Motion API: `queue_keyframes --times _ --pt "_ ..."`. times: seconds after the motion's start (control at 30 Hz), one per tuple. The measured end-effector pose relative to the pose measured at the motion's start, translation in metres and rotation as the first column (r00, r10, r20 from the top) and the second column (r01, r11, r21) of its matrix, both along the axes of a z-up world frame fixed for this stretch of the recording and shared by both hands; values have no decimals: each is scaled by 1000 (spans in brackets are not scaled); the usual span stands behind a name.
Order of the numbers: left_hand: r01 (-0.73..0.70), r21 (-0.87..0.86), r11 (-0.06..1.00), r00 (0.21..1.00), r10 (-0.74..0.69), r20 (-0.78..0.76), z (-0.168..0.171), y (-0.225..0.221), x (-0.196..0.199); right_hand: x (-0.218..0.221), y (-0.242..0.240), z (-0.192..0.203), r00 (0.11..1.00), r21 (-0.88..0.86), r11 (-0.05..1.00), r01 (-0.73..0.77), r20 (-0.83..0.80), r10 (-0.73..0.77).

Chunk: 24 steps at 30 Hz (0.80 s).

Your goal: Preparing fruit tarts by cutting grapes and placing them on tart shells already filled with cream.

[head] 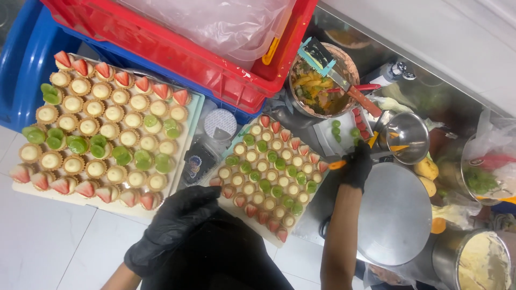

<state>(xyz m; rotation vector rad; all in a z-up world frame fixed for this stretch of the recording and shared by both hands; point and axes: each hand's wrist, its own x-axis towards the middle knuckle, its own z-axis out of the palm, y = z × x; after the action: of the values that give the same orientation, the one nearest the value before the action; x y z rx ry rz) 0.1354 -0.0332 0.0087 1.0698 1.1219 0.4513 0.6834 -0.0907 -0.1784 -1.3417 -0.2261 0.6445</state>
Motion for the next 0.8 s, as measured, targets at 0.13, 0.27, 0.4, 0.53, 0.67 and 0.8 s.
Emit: queue_keyframes --times 0.13,0.27,0.4,0.53,0.67,0.8 --pt "202 -187 961 952 -148 268 19 12 30 -201 -8 180 982 36 983 -180 62 178" --pt "304 -176 936 838 -175 517 16 12 53 -296 -26 221 832 -205 873 -444 269 486" --pt "329 -316 890 673 13 739 8 13 48 -328 -45 192 810 -241 816 -525 152 566" --pt "39 -280 959 784 144 604 5 19 18 -367 -21 260 563 -454 674 -582 373 737" --pt "-105 -208 973 780 210 590 21 23 -14 -386 -11 260 382 -442 512 -736 352 854" --pt "-113 -202 973 767 215 605 24 22 -39 -397 -3 256 247 -568 421 -707 360 900"
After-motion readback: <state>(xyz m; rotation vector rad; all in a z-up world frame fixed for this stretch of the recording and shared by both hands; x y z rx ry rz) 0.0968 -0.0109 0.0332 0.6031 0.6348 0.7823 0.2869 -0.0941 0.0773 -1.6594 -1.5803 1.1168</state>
